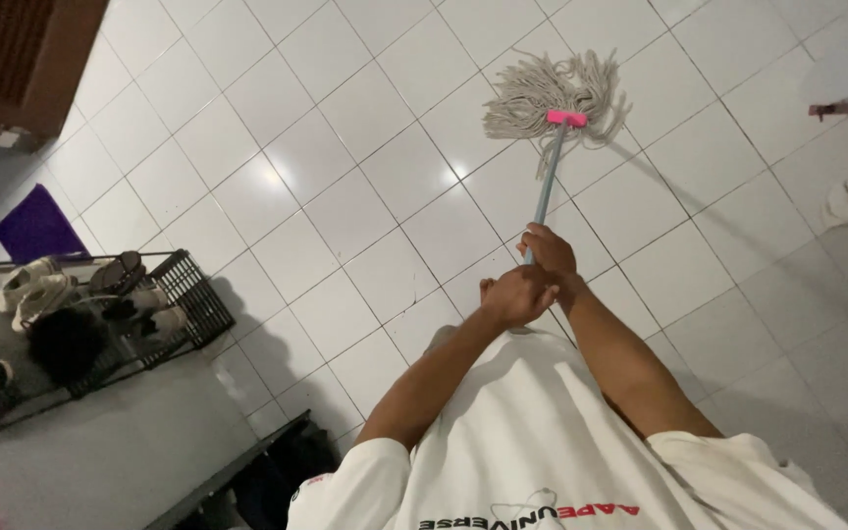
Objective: The person mops a tiled floor using a string mop with a pink head. They move the mop back and forth across the floor, covering different areas of the room.
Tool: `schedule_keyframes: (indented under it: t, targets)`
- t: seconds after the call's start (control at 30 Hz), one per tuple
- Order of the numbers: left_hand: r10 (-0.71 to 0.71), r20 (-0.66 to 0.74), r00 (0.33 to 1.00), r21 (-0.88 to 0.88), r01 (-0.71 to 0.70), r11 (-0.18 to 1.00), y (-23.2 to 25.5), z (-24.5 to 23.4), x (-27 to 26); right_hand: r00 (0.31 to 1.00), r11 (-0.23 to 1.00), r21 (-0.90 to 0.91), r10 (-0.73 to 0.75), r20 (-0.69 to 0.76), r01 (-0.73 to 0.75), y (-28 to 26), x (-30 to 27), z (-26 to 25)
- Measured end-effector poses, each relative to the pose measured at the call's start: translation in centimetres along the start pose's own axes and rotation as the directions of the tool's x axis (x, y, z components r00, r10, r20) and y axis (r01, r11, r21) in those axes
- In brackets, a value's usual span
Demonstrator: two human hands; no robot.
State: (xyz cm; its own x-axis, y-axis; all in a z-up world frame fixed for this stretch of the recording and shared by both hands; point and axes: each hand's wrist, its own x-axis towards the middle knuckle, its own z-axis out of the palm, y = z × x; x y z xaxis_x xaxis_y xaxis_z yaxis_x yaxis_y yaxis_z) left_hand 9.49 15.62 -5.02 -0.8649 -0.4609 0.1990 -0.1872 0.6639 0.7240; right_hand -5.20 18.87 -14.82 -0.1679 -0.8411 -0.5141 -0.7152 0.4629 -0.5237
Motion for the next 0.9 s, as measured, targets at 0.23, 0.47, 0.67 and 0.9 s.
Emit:
schedule_keyframes:
  t: [0.23, 0.47, 0.67, 0.9]
  targets:
    - [-0.252, -0.054, 0.966, 0.076, 0.256, 0.964, -0.4, -2.2, -6.4, 0.958, 0.894, 0.367, 0.184, 0.222, -0.257, -15.2, -4.3, -4.2]
    - [-0.191, -0.325, 0.926, 0.160, 0.253, 0.954, 3.0, -4.0, -12.6, 0.973, 0.918, 0.389, -0.022, 0.231, -0.071, -18.5, -5.1, 2.0]
    - [-0.186, -0.316, 0.930, 0.067, 0.218, 0.974, 4.3, -3.5, -14.5, 0.845, 0.857, -0.074, -0.482, 0.231, 0.509, -15.4, -4.6, 5.6]
    - [-0.181, -0.253, 0.950, 0.177, 0.230, 0.957, 8.6, -5.1, -12.5, 0.853, 0.828, -0.223, -0.464, 0.241, 0.514, -9.8, -4.7, 5.8]
